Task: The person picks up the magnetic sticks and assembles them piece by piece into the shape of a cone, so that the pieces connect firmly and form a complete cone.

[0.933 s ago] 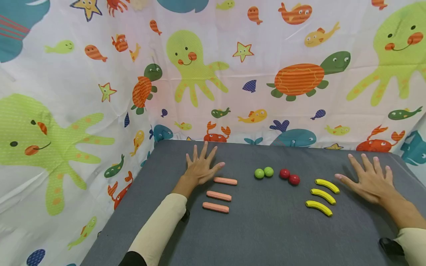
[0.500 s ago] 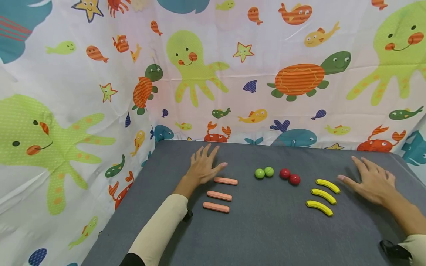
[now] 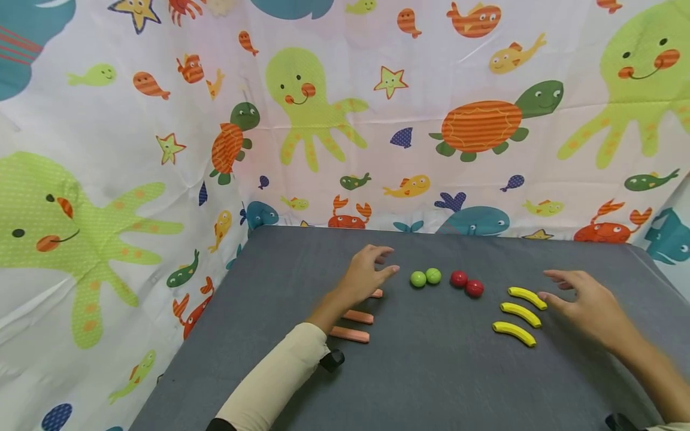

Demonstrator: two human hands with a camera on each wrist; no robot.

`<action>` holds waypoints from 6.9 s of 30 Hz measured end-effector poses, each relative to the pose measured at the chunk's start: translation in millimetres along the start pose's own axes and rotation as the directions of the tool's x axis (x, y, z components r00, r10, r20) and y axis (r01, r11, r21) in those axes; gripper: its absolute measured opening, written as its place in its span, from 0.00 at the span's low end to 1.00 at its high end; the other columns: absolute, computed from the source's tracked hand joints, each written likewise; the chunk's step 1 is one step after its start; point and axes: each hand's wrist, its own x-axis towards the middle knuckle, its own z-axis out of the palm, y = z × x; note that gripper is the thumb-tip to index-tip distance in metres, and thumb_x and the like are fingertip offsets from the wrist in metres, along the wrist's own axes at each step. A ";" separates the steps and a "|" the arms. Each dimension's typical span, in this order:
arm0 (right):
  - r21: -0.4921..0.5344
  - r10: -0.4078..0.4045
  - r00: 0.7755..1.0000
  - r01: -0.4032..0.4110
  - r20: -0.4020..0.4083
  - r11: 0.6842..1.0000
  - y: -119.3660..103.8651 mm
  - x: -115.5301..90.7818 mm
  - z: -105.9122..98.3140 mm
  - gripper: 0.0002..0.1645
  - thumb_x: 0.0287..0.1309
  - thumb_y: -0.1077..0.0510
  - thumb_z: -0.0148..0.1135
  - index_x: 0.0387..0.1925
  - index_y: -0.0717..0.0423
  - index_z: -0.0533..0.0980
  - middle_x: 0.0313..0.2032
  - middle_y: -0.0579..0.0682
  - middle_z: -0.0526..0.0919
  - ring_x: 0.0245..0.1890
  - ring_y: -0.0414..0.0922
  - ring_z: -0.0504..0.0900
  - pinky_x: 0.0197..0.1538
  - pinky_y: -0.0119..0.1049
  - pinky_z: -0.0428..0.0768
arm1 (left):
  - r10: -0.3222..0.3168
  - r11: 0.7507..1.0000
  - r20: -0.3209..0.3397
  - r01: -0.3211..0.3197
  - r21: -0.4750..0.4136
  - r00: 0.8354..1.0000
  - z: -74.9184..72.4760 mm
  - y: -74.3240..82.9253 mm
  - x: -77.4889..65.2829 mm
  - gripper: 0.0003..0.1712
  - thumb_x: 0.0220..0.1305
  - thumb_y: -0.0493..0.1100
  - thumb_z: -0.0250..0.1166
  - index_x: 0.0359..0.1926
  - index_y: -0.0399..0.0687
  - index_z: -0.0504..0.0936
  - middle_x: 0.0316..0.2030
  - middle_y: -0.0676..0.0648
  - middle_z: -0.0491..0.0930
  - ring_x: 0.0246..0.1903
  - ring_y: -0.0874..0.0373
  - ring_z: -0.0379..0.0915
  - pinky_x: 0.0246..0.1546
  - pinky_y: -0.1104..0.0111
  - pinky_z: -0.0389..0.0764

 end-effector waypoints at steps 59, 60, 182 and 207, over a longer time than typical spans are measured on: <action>0.082 -0.032 0.986 0.019 0.163 0.996 -64.4 -33.6 32.4 0.12 0.58 0.56 0.79 0.43 0.56 0.89 0.31 0.41 0.86 0.30 0.37 0.75 0.31 0.33 0.72 | -0.068 0.991 0.045 0.073 -0.113 0.997 42.5 23.7 -9.5 0.18 0.79 0.48 0.64 0.64 0.56 0.85 0.54 0.50 0.84 0.51 0.57 0.80 0.43 0.66 0.80; 0.089 -0.037 0.988 0.023 0.151 0.996 -65.7 -33.3 33.0 0.12 0.58 0.56 0.79 0.42 0.55 0.89 0.31 0.41 0.86 0.29 0.36 0.75 0.31 0.33 0.72 | -0.075 0.986 0.040 0.080 -0.145 0.996 42.1 24.1 -11.2 0.17 0.77 0.49 0.67 0.63 0.57 0.86 0.54 0.51 0.85 0.51 0.58 0.80 0.43 0.67 0.80; 0.407 -0.159 0.919 -0.001 0.361 0.914 -115.4 -19.0 52.9 0.25 0.65 0.49 0.75 0.58 0.57 0.83 0.52 0.51 0.89 0.43 0.43 0.87 0.38 0.34 0.84 | 0.070 0.977 0.396 0.016 -0.211 0.915 84.7 45.3 -59.1 0.11 0.58 0.38 0.81 0.43 0.45 0.92 0.29 0.61 0.84 0.29 0.75 0.77 0.33 0.79 0.79; 0.479 -0.184 0.881 -0.054 0.436 0.876 -118.0 -17.9 51.2 0.21 0.68 0.48 0.72 0.54 0.57 0.85 0.40 0.48 0.89 0.34 0.45 0.87 0.35 0.39 0.85 | 0.063 0.991 0.199 -0.039 -0.125 0.978 88.0 45.2 -55.9 0.21 0.64 0.49 0.78 0.57 0.51 0.89 0.49 0.58 0.86 0.48 0.72 0.79 0.50 0.77 0.79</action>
